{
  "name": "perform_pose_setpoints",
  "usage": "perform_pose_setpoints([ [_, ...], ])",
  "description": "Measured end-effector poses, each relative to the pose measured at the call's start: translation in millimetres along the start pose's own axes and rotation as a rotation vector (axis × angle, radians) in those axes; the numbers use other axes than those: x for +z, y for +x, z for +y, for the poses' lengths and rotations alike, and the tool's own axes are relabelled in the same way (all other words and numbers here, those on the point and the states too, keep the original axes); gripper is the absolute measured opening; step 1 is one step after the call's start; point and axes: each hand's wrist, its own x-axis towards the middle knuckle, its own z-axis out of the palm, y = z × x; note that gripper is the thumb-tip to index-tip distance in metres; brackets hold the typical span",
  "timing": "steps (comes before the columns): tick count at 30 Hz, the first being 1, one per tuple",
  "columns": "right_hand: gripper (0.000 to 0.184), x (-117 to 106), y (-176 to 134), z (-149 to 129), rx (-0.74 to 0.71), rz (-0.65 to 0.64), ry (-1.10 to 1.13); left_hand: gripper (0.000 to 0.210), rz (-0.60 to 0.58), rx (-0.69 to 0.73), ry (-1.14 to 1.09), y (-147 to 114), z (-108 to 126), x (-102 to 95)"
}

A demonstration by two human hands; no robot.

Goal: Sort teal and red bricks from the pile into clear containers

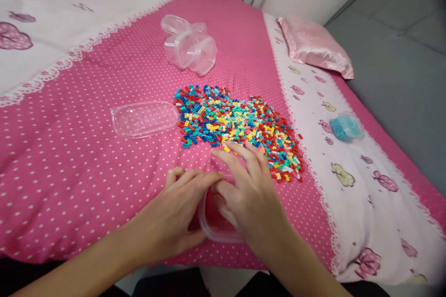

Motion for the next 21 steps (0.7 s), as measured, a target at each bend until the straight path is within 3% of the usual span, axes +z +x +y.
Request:
perform_pose_setpoints([
  [10,0.02,11,2,-2,-0.082,0.082,-0.036,0.075,-0.011,-0.033,-0.009,-1,1,1.8],
  [21,0.02,10,-2,-2,-0.055,0.063,-0.037,0.077,-0.009,-0.017,-0.013,1,1,1.1],
])
